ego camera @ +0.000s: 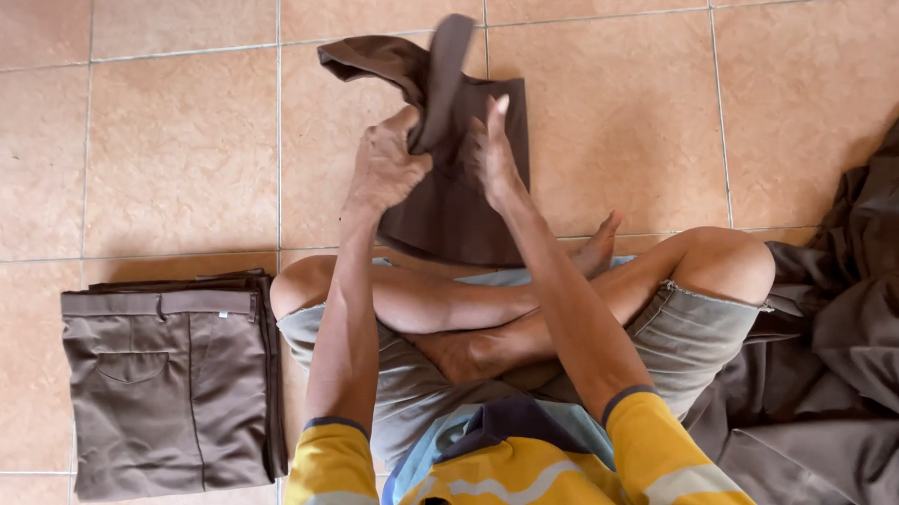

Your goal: The person sits on a tiled floor and folds a pair of brown trousers by hand. They smooth the fabric, fold the legs, and fold the garment into a compact rectangle, repeating the process for a second pair of trousers.

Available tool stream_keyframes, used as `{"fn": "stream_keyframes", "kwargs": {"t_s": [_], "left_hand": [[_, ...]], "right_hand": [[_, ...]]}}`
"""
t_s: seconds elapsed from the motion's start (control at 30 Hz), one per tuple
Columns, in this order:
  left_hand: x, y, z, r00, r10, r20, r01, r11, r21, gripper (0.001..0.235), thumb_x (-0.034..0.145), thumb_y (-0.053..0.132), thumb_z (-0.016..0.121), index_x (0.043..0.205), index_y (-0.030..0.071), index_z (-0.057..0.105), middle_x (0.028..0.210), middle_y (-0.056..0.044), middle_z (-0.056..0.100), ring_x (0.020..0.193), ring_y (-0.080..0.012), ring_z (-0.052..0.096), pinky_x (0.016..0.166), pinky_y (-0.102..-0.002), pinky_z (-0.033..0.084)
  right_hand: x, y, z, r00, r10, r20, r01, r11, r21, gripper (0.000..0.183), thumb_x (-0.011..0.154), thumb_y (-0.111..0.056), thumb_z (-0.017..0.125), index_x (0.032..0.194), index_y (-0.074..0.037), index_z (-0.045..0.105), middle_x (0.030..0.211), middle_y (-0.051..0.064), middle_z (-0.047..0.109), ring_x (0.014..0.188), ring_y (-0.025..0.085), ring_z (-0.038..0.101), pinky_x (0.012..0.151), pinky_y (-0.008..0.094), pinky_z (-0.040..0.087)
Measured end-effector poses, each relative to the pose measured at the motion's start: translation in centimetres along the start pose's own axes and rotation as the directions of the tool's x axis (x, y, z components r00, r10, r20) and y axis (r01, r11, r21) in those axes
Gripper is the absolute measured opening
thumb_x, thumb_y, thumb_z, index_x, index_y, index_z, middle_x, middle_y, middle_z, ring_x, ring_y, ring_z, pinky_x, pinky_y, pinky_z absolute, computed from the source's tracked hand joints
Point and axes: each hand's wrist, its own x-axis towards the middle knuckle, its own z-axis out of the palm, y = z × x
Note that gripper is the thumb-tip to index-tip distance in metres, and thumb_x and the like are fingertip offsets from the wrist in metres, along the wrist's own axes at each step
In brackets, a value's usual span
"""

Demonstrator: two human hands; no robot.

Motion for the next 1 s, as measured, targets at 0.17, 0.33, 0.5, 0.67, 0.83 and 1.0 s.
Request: {"fn": "stream_keyframes", "kwargs": {"t_s": [0.17, 0.33, 0.5, 0.67, 0.83, 1.0], "left_hand": [[-2.5, 8.9, -2.7, 0.876, 0.479, 0.051, -0.448, 0.770, 0.454, 0.029, 0.064, -0.004, 0.056, 0.087, 0.009, 0.046, 0.073, -0.011, 0.059, 0.063, -0.0437, 0.057, 0.055, -0.049, 0.045], [-1.6, 11.4, 2.4, 0.738, 0.671, -0.064, -0.369, 0.482, 0.795, 0.016, 0.077, 0.017, 0.073, 0.084, 0.020, 0.058, 0.083, -0.003, 0.064, 0.063, -0.0250, 0.063, 0.052, -0.039, 0.048], [-2.8, 4.1, 13.3, 0.699, 0.698, -0.155, -0.307, 0.489, 0.816, 0.021, 0.073, 0.005, 0.068, 0.079, 0.019, 0.055, 0.082, -0.005, 0.052, 0.067, -0.0255, 0.052, 0.059, -0.041, 0.039], [-8.0, -13.4, 23.8, 0.949, 0.024, 0.314, -0.189, 0.840, 0.508, 0.060, 0.078, 0.019, 0.084, 0.130, 0.010, 0.055, 0.155, -0.025, 0.039, 0.124, -0.0434, 0.056, 0.090, -0.057, 0.052], [-9.7, -13.1, 19.1, 0.989, 0.150, -0.018, -0.145, 0.975, 0.171, 0.045, 0.084, 0.017, 0.082, 0.124, 0.004, 0.067, 0.147, -0.026, 0.052, 0.132, -0.0439, 0.054, 0.110, -0.051, 0.045], [-9.5, -15.0, 20.1, 0.996, -0.008, -0.085, 0.020, 0.991, 0.135, 0.049, 0.085, 0.033, 0.084, 0.124, 0.006, 0.070, 0.134, -0.026, 0.062, 0.125, -0.0443, 0.060, 0.107, -0.053, 0.047]], "right_hand": [[1.1, -8.9, 5.3, 0.994, -0.025, 0.102, -0.060, 0.664, 0.745, 0.088, 0.075, -0.083, 0.051, 0.117, -0.008, 0.068, 0.089, 0.007, 0.071, 0.075, 0.018, 0.066, 0.067, 0.032, 0.056], [1.5, -9.7, 1.6, 0.967, -0.185, 0.174, -0.061, 0.494, 0.868, 0.076, 0.072, -0.074, 0.066, 0.108, -0.008, 0.065, 0.090, 0.004, 0.070, 0.071, 0.017, 0.064, 0.069, 0.031, 0.053], [-0.8, -6.4, -2.5, 0.998, 0.001, -0.065, 0.051, 0.599, 0.799, 0.085, 0.093, -0.070, 0.055, 0.151, -0.007, 0.050, 0.152, 0.016, 0.048, 0.147, 0.027, 0.039, 0.130, 0.042, 0.006], [0.3, 15.2, -13.6, 0.782, 0.405, -0.474, -0.459, 0.888, 0.002, 0.061, 0.102, -0.056, 0.046, 0.133, -0.003, 0.051, 0.102, 0.009, 0.061, 0.075, 0.023, 0.069, 0.067, 0.043, 0.061], [-3.4, 19.3, -10.7, 0.917, 0.307, -0.253, -0.394, 0.794, -0.463, 0.076, 0.094, -0.059, 0.066, 0.125, 0.010, 0.056, 0.110, 0.035, 0.064, 0.090, 0.048, 0.070, 0.071, 0.060, 0.059], [-2.7, 17.2, -10.7, 0.911, 0.203, -0.359, -0.403, 0.624, -0.670, 0.066, 0.094, -0.051, 0.064, 0.143, -0.008, 0.051, 0.137, 0.024, 0.062, 0.129, 0.042, 0.059, 0.104, 0.060, 0.050]]}}
